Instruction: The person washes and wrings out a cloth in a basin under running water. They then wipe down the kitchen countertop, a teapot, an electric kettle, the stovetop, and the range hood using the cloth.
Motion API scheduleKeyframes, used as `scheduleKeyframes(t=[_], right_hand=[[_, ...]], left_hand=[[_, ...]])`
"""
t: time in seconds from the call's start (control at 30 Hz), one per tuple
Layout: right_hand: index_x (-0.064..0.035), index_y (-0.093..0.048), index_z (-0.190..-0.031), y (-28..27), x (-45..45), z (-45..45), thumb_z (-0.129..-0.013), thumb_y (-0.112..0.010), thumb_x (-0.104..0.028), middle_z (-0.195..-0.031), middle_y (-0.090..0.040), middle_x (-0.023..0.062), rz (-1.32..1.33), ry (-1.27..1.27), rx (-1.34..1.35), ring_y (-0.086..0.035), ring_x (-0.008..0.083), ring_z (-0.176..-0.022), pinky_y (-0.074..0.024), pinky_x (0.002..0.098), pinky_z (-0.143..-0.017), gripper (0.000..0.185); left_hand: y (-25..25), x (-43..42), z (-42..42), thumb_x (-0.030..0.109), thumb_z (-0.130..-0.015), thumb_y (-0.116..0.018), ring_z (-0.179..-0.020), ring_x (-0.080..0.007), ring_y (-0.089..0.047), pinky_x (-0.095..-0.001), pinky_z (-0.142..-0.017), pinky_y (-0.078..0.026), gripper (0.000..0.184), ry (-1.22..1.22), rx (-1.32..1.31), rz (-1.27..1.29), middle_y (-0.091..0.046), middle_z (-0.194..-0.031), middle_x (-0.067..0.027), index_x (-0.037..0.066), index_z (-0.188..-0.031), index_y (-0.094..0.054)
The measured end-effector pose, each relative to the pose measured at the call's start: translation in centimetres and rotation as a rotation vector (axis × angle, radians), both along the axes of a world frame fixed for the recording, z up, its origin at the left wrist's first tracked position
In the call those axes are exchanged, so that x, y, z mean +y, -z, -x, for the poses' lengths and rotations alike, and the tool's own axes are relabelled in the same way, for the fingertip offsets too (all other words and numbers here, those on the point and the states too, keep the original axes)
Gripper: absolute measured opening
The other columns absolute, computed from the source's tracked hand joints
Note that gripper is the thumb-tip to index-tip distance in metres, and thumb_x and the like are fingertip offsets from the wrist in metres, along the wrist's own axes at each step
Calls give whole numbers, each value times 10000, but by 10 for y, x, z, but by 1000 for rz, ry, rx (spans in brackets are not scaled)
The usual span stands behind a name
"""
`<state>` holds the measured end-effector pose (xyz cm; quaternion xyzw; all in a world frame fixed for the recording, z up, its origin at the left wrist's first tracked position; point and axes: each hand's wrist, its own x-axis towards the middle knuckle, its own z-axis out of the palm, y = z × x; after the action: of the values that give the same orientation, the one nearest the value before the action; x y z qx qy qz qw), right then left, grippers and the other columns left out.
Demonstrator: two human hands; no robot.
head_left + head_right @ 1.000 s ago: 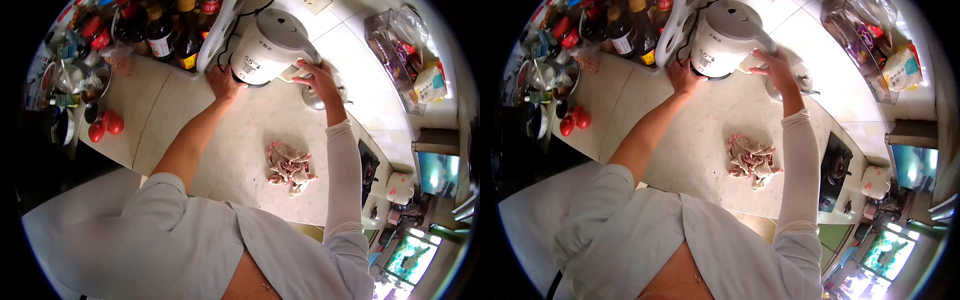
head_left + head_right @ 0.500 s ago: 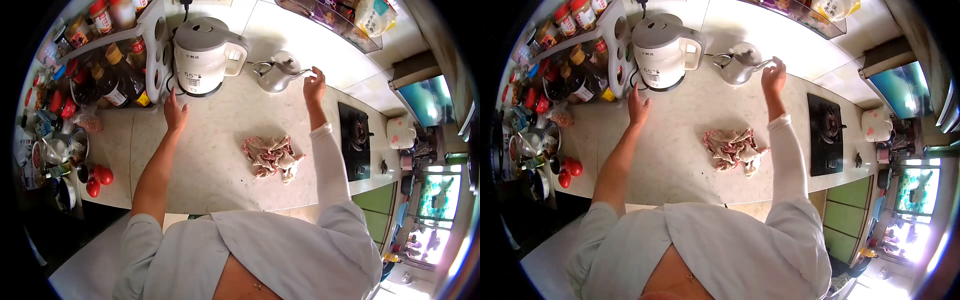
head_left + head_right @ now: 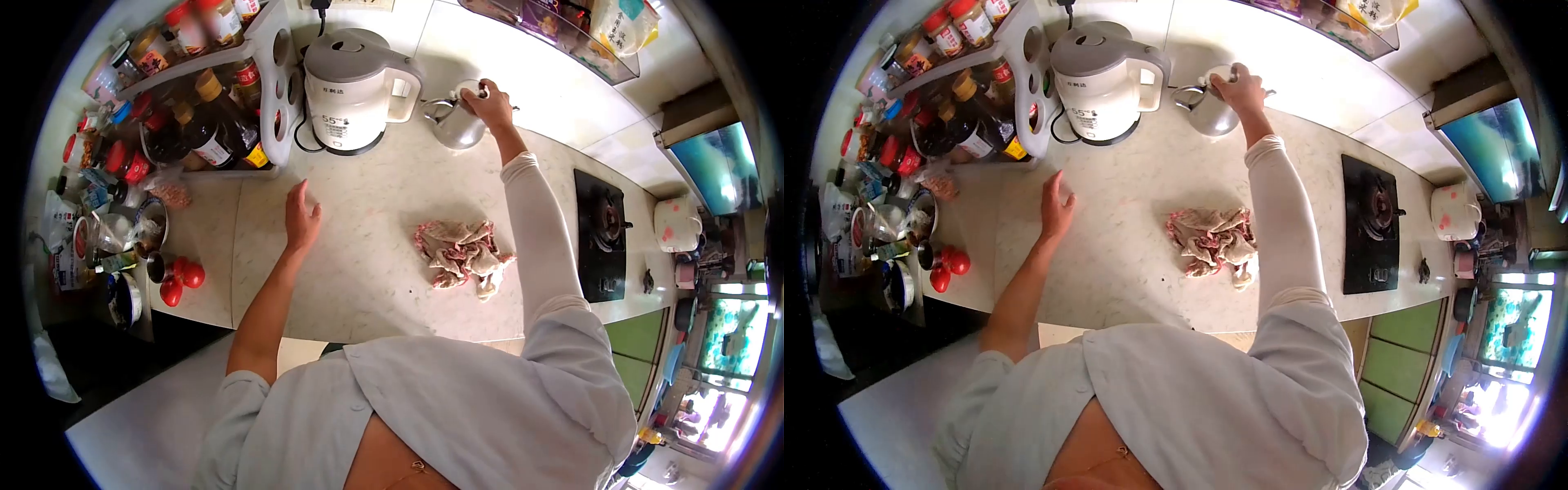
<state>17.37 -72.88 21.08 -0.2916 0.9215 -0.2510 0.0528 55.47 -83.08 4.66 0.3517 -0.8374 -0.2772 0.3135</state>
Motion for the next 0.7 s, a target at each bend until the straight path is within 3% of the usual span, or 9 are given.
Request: scheduleKeyframes(t=[0.2, 0.27, 0.33, 0.43, 0.5, 0.53, 0.6, 0.63, 0.7], right_hand=[[-97, -597, -1048, 10, 6, 5, -733, -600, -224, -1202, -480, 158, 285, -248, -405, -530, 285, -987, -425, 360, -842, 340], [-97, -588, -1065, 11, 10, -11, -756, -564, -172, -1116, -551, 104, 46, -228, 596, -532, 269, -983, -425, 334, -829, 320], [-94, -609, -971, -5, 13, -43, -751, -548, -134, -1028, -587, 89, 213, -288, 718, -527, 269, -974, -427, 332, -800, 232], [-98, -576, -759, -7, 23, -92, -741, -533, -206, -870, -609, 108, 208, -62, 278, -572, 300, -785, -454, 395, -643, 117], [-82, -596, -709, 17, 34, -104, -738, -533, -235, -725, -609, 123, 262, -25, 193, -576, 325, -655, -454, 396, -578, 167], [-57, -595, -732, 31, 38, -108, -729, -557, -207, -684, -606, 113, 313, -15, 158, -595, 265, -642, -458, 370, -570, 154], [-71, -584, -844, 47, 36, -111, -744, -578, -182, -737, -606, 89, 460, 54, -441, -599, 206, -673, -467, 334, -587, 150], [-71, -584, -844, 46, 32, -113, -744, -578, -182, -737, -606, 89, 457, 35, -442, -599, 206, -673, -467, 334, -587, 150], [-80, -534, -965, 46, 26, -119, -780, -572, -182, -840, -589, 80, 835, 24, -1104, -592, 189, -720, -474, 309, -619, 215]], left_hand=[[-1, 0, -3, 19, -697, -607, -1104, -302, -401, -370, -926, -340, 557, 22, 14, 31, -437, -1174, -148, 49, -1209, -390], [0, 0, -2, 18, -705, -601, -1091, -294, -417, -362, -916, -351, 518, 9, 20, 40, -452, -1160, -141, 48, -1187, -415], [-5, 2, 1, 17, -712, -596, -1079, -285, -434, -353, -906, -362, 480, -6, 20, 49, -466, -1146, -134, 48, -1165, -439], [-47, 17, 20, -17, -732, -543, -988, -267, -509, -331, -850, -416, 312, 41, 133, 47, -530, -1056, -111, 47, -1037, -525], [-72, 21, 48, -32, -755, -515, -953, -286, -535, -337, -824, -435, 262, 135, 251, 73, -560, -1005, -124, 36, -1006, -545], [-88, 22, 66, -33, -767, -501, -959, -293, -538, -344, -818, -438, 254, 209, 318, 68, -565, -1016, -133, 30, -1009, -545], [-109, 23, 105, -11, -787, -492, -994, -306, -526, -354, -826, -429, 274, 281, 368, -67, -550, -1073, -155, 5, -1059, -517], [-110, 19, 128, 94, -848, -483, -1029, -265, -526, -298, -859, -416, 313, 336, 439, -79, -537, -1122, -156, -3, -1145, -485], [-125, 12, 171, 251, -832, -512, -1202, -279, -361, -325, -977, -297, 546, 277, 350, -248, -373, -1289, -210, -16, -1271, -328]])
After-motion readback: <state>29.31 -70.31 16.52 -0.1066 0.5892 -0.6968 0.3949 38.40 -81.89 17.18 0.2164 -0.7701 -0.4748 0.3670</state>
